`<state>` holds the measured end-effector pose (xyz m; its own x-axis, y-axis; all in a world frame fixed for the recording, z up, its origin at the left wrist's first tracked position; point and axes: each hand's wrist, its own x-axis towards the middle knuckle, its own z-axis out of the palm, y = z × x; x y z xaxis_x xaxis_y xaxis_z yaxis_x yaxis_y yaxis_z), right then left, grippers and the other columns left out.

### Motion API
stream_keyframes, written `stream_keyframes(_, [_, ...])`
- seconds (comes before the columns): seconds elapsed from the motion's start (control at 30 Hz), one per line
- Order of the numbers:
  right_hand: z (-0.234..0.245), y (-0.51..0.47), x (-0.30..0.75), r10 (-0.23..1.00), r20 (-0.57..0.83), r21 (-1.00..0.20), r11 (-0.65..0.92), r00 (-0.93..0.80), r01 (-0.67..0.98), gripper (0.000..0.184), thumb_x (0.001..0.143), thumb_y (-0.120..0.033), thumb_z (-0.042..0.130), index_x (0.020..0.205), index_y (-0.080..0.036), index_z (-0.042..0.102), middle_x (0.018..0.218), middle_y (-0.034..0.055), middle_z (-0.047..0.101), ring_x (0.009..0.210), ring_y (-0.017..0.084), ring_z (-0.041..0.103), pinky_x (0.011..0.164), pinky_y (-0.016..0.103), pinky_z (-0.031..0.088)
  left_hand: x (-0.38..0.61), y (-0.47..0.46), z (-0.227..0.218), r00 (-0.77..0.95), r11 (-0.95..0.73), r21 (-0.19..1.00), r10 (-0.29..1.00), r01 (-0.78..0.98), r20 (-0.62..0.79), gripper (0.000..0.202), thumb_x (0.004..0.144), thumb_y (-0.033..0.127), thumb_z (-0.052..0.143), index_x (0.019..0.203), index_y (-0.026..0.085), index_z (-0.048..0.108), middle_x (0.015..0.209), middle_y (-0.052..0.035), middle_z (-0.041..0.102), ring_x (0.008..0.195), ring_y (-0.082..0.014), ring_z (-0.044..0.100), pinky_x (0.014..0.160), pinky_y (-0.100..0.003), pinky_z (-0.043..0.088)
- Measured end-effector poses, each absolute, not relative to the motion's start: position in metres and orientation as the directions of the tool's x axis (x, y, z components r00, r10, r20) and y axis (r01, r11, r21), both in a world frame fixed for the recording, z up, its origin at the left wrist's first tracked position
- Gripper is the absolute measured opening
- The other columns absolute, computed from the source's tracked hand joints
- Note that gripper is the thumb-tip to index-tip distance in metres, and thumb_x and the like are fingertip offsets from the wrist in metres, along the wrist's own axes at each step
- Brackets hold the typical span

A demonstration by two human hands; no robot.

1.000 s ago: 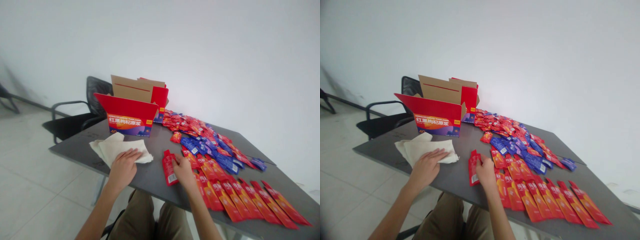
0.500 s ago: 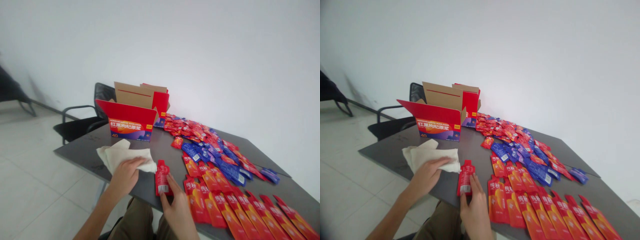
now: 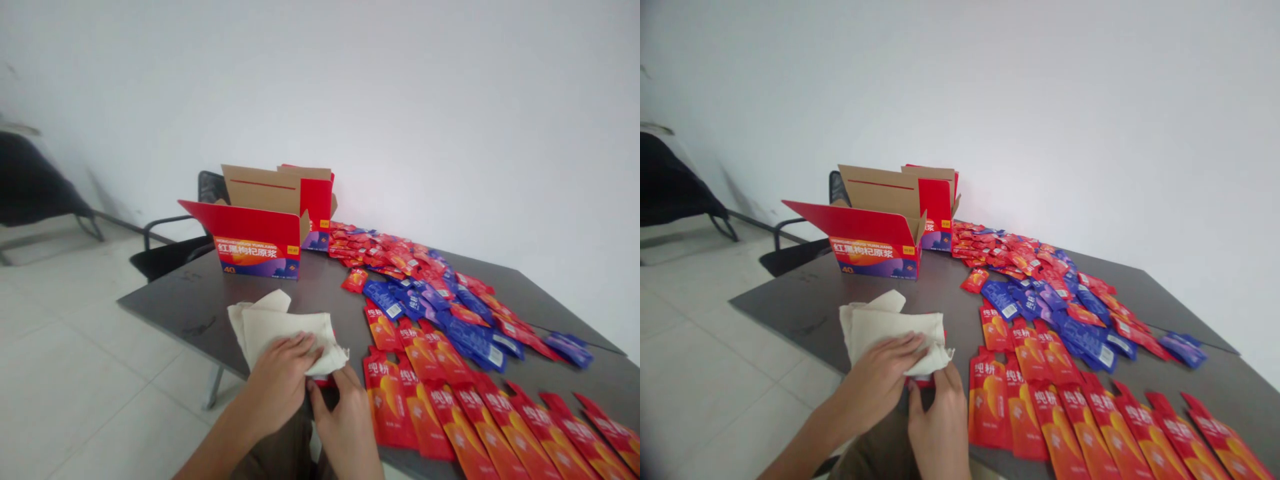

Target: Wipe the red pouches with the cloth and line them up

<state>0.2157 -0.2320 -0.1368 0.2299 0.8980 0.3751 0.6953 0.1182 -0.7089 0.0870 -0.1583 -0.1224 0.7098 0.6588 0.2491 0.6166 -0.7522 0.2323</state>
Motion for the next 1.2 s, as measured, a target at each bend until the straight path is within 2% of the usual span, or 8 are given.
stream_keyframes(0.17, [-0.142,-0.232,0.215,0.884,0.381,-0.694,0.079,0.272,0.715,0.043,0.079,-0.012,0.057,0.122,-0.014,0.062,0.125,0.0151,0.062,0.12,0.028,0.056,0.102,0.04,0.046,0.106,-0.13,-0.116,0.682,-0.726,0.212,0.687,0.654,0.251,0.058,0.075,0.002,0.044,0.129,0.018,0.058,0.136,-0.0118,0.056,0.13,-0.0249,0.048,0.108,-0.043,0.039])
stream_keyframes(0.3, [-0.14,-0.232,0.215,0.896,0.351,-0.73,0.078,0.274,0.679,0.03,0.078,-0.012,0.058,0.106,-0.018,0.068,0.11,0.0119,0.068,0.111,0.026,0.061,0.098,0.038,0.049,0.092,-0.148,-0.13,0.742,-0.789,0.257,0.614,0.559,0.27,0.063,0.075,0.003,0.045,0.135,0.019,0.053,0.143,-0.0097,0.049,0.135,-0.0224,0.042,0.113,-0.042,0.035])
stream_keyframes(0.43, [-0.139,-0.233,0.215,0.888,0.377,-0.717,0.1,0.263,0.69,0.043,0.075,-0.008,0.056,0.117,-0.017,0.065,0.113,0.0124,0.066,0.113,0.025,0.06,0.098,0.036,0.049,0.076,-0.179,-0.141,0.72,-0.783,0.296,0.621,0.547,0.31,0.071,0.073,-0.001,0.041,0.139,0.025,0.048,0.147,-0.0047,0.044,0.136,-0.0195,0.041,0.114,-0.041,0.035])
stream_keyframes(0.6, [-0.138,-0.234,0.214,0.902,0.327,-0.721,0.045,0.282,0.691,0.035,0.08,-0.013,0.057,0.113,-0.014,0.066,0.114,0.0142,0.066,0.113,0.027,0.06,0.099,0.039,0.048,0.098,-0.147,-0.125,0.686,-0.728,0.267,0.685,0.631,0.245,0.061,0.076,0.001,0.042,0.132,0.018,0.056,0.141,-0.0099,0.051,0.133,-0.0227,0.045,0.111,-0.041,0.038])
stream_keyframes(0.73, [-0.138,-0.233,0.215,0.897,0.34,-0.73,0.061,0.283,0.681,0.043,0.08,-0.014,0.058,0.122,-0.012,0.061,0.125,0.0139,0.062,0.12,0.025,0.056,0.104,0.037,0.044,0.105,-0.128,-0.122,0.681,-0.725,0.233,0.689,0.649,0.247,0.055,0.078,0.003,0.043,0.13,0.013,0.057,0.138,-0.0132,0.054,0.132,-0.0249,0.046,0.111,-0.043,0.037])
stream_keyframes(0.83, [-0.138,-0.233,0.215,0.897,0.34,-0.741,0.069,0.284,0.668,0.035,0.077,-0.012,0.058,0.111,-0.016,0.067,0.112,0.0114,0.067,0.11,0.025,0.062,0.097,0.036,0.049,0.091,-0.152,-0.132,0.717,-0.769,0.265,0.638,0.581,0.281,0.063,0.075,0.0,0.041,0.134,0.017,0.053,0.145,-0.0098,0.047,0.136,-0.0218,0.041,0.114,-0.042,0.034])
stream_keyframes(0.97, [-0.137,-0.234,0.215,0.892,0.363,-0.727,0.091,0.268,0.681,0.04,0.076,-0.009,0.057,0.114,-0.017,0.066,0.111,0.0117,0.067,0.11,0.025,0.061,0.098,0.037,0.049,0.081,-0.174,-0.138,0.703,-0.768,0.291,0.64,0.571,0.308,0.069,0.073,-0.001,0.04,0.137,0.024,0.05,0.146,-0.0048,0.046,0.135,-0.0193,0.042,0.113,-0.043,0.036])
stream_keyframes(1.2, [-0.139,-0.234,0.215,0.896,0.339,-0.74,0.064,0.289,0.669,0.046,0.079,-0.015,0.059,0.124,-0.014,0.06,0.127,0.0133,0.061,0.122,0.026,0.055,0.104,0.037,0.044,0.105,-0.13,-0.124,0.687,-0.729,0.206,0.684,0.653,0.245,0.057,0.077,0.003,0.043,0.132,0.013,0.056,0.138,-0.0127,0.054,0.133,-0.024,0.045,0.112,-0.041,0.036])
